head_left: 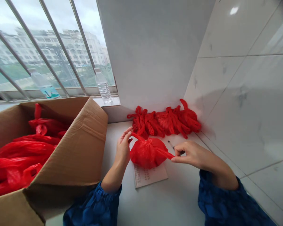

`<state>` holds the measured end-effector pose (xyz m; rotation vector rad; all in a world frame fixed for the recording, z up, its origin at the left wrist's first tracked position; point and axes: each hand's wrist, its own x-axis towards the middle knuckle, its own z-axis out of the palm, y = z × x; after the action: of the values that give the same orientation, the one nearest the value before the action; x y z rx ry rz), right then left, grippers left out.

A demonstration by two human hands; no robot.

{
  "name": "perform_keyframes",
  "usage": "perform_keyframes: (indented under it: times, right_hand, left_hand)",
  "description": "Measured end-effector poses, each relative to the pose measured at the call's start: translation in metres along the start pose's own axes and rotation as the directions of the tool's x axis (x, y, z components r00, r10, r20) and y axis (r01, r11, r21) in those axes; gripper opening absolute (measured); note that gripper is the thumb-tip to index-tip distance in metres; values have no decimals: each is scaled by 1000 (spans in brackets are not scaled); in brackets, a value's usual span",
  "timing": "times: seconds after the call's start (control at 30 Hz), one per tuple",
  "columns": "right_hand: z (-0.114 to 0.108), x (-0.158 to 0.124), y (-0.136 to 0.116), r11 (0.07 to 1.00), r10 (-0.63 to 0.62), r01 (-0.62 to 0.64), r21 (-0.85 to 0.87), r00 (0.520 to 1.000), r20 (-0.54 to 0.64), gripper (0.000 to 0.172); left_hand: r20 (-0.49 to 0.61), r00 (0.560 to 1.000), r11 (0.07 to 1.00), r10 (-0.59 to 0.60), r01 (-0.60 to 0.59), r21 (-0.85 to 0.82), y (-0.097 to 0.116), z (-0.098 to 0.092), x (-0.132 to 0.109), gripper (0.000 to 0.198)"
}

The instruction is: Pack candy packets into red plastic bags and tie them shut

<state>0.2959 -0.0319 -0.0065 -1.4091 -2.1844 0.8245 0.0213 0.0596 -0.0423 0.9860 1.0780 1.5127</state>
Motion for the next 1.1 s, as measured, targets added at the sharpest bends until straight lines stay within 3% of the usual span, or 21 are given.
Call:
perform_keyframes:
  times: [0.1,0.17,0.27,0.33,0.43,0.53,0.6,0.83,1.1]
  right_hand:
    - [-4,-2,12,993,-43,42,112,999,6,33]
    - [1,0,23,992,-34,55,110,982,-185,32]
    - [25,12,40,997,-65,75,-2,853,-518,27]
    - [53,26,47,981,-171,191,-18,830,-530,35]
    - [100,55,51,968,-239,246,-53,835,-497,50]
    - [135,81,56,972,-216,161,-174,905,-366,52]
    - [149,93,63,969,-149,75,-235,938,-313,53]
    - [171,105,86,962,-65,-23,-273,949,-309,50]
    - [175,105,83,962,-76,-12,-273,948,-308,47]
  left_hand:
    - [87,996,999,34,-37,25,0,-2,-11,68]
    - [120,991,990,64,-78,119,-3,-11,-19,79]
    - [200,977,903,73,-150,403,-12,-32,-32,73]
    - [316,945,749,82,-268,606,-19,-40,-40,66]
    - [507,848,420,153,-521,743,-29,-37,-48,58]
    - [618,771,166,154,-637,753,-42,-27,-44,54]
    - [635,762,92,123,-646,758,-53,-25,-37,53]
    - [627,777,73,55,-629,774,-87,-39,-21,47]
    - [628,777,176,53,-626,760,-90,-38,-23,38]
